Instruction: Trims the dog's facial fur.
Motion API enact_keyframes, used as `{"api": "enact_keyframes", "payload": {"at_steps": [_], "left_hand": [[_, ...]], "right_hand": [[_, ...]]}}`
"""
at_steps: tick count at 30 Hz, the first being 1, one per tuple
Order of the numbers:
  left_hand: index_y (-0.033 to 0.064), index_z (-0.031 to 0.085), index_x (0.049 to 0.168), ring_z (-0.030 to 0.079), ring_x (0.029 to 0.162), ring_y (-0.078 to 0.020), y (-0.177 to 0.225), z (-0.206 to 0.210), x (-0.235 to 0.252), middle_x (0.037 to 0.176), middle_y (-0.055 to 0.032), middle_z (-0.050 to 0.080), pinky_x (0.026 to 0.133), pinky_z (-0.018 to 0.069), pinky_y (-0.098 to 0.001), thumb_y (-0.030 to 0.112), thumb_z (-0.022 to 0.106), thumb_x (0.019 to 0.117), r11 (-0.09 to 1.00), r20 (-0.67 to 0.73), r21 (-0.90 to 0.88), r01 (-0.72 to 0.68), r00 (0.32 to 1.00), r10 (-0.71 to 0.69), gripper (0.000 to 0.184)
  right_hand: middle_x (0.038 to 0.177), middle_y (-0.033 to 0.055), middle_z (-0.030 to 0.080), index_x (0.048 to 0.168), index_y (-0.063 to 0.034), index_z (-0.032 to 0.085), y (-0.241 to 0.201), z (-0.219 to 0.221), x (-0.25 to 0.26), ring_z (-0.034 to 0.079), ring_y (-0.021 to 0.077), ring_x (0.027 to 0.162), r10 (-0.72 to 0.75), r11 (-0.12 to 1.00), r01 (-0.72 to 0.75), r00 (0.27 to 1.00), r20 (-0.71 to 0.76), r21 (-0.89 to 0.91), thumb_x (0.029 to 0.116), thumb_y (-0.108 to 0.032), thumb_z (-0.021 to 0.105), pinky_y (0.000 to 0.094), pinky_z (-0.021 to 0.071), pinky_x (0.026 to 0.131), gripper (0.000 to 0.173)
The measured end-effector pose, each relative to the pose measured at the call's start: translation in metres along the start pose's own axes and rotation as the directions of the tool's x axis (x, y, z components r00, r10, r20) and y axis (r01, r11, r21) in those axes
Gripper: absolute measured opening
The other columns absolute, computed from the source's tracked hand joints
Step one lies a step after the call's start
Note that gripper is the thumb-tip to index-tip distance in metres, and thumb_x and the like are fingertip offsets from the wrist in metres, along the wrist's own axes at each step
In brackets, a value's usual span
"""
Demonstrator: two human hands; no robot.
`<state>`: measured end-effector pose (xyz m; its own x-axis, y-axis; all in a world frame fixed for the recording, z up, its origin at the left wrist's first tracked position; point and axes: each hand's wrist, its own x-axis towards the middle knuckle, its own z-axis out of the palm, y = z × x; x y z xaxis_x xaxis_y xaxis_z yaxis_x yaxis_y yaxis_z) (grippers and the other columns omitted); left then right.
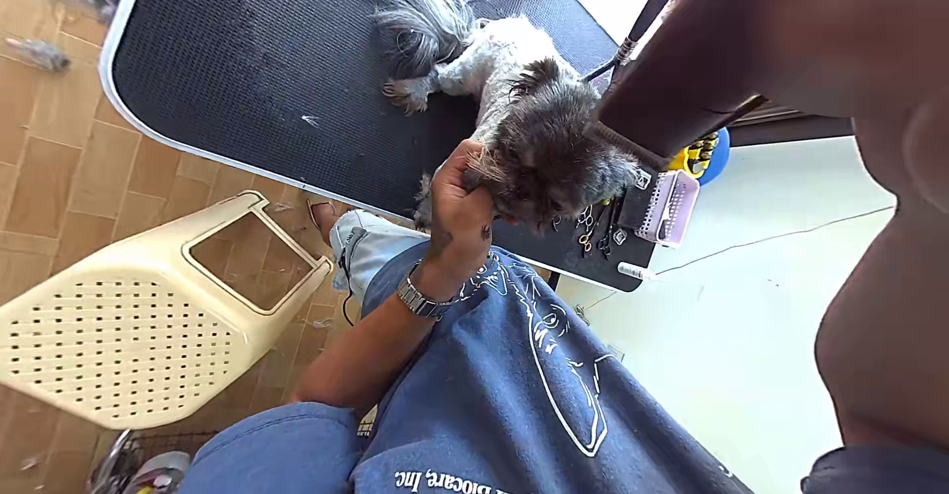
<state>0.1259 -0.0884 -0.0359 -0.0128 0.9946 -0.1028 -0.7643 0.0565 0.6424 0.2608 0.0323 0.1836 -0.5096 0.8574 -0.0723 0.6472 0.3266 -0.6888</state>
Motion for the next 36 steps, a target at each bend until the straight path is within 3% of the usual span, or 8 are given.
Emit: {"api": "enact_keyframes", "payload": {"at_steps": [6,12,15,18,23,28,31,36], "left_hand": [[0.0208,0.057,0.128,0.065,0.093,-0.006,0.007,-0.013,0.011,0.111,0.0029,0.066,0.076,0.0584,-0.0235,0.013,0.047,0.1074,0.999,0.019,-0.014,0.039,0.999,-0.039,0.024],[0.0198,0.057,0.127,0.065,0.095,0.0005,-0.001,-0.034,0.033,0.109,0.0091,0.068,0.083,0.0572,-0.0212,0.013,0.052,0.1041,0.973,0.019,0.231,-0.002,1.0,-0.002,0.025],[0.0022,0.045,0.14,0.063,0.105,-0.0012,0.002,-0.045,0.027,0.119,-0.0018,0.064,0.093,0.0541,-0.0227,0.0,0.071,0.0871,0.808,0.131,0.586,-0.052,0.991,-0.031,0.059],[-0.0039,0.054,0.133,0.064,0.109,-0.0088,0.004,-0.047,0.03,0.117,-0.0111,0.067,0.098,0.052,-0.0279,0.01,0.084,0.0798,0.597,0.171,0.795,-0.107,0.984,-0.051,0.063],[-0.0041,0.062,0.124,0.064,0.111,-0.0291,0.015,-0.043,0.032,0.117,-0.021,0.067,0.097,0.0504,-0.0444,0.012,0.081,0.0837,0.326,0.2,0.922,-0.208,0.978,0.057,0.048],[0.0,0.054,0.134,0.062,0.113,-0.0212,0.013,-0.033,0.027,0.124,-0.0162,0.063,0.098,0.0523,-0.0381,0.007,0.075,0.0873,0.446,0.221,0.844,-0.298,0.951,0.217,0.051],[0.0033,0.053,0.136,0.064,0.11,-0.019,0.015,-0.022,0.027,0.124,-0.0134,0.063,0.094,0.0558,-0.038,0.006,0.073,0.0891,0.458,0.188,0.851,-0.256,0.964,0.19,0.051],[0.004,0.053,0.136,0.066,0.106,-0.018,0.019,-0.009,0.021,0.12,-0.0127,0.065,0.092,0.0569,-0.0377,0.009,0.07,0.0917,0.352,0.205,0.897,-0.269,0.956,0.208,0.047]], "right_hand": [[0.115,0.0113,0.067,0.12,0.0,0.057,0.025,-0.014,-0.05,0.068,0.0234,0.108,0.035,0.884,0.055,0.982,-0.184,0.464,0.0894,-0.015,0.072,0.0387,0.0577,0.097,0.037],[0.085,-0.0034,0.064,0.125,-0.014,0.058,0.066,-0.01,-0.123,0.067,0.0111,0.075,0.298,0.608,0.116,0.884,-0.36,0.786,0.101,-0.055,0.042,0.029,0.0593,0.071,0.05],[0.072,-0.0053,0.063,0.108,-0.0188,0.066,0.084,-0.003,-0.154,0.062,0.0094,0.063,0.475,0.535,0.103,0.784,-0.399,0.839,0.1054,-0.057,0.012,0.0268,0.0551,0.06,0.065],[0.069,-0.0062,0.061,0.104,-0.0192,0.065,0.108,0.003,-0.188,0.063,0.0081,0.062,0.649,0.401,0.166,0.643,-0.407,0.901,0.1002,-0.063,-0.006,0.0273,0.0573,0.06,0.084],[0.065,-0.0022,0.06,0.093,-0.0135,0.057,0.164,0.029,-0.238,0.063,0.012,0.06,0.867,0.325,0.249,0.308,-0.392,0.913,0.1026,-0.062,-0.005,0.0304,0.058,0.061,0.079],[0.088,0.001,0.063,0.111,-0.0149,0.05,0.209,0.091,-0.26,0.065,0.0135,0.078,0.988,0.146,0.325,0.003,-0.156,0.934,0.1034,-0.066,0.008,0.0353,0.0574,0.07,0.066],[0.127,0.0115,0.057,0.142,-0.0129,0.039,0.214,0.136,-0.238,0.06,0.024,0.111,1.0,-0.019,0.385,-0.01,0.024,0.923,0.1022,-0.068,0.015,0.0469,0.0541,0.091,0.072],[0.146,0.017,0.047,0.153,-0.0116,0.03,0.245,0.213,-0.181,0.054,0.0306,0.128,0.983,-0.166,0.487,0.012,0.183,0.858,0.1073,-0.053,0.026,0.0484,0.0493,0.102,0.061]]}}
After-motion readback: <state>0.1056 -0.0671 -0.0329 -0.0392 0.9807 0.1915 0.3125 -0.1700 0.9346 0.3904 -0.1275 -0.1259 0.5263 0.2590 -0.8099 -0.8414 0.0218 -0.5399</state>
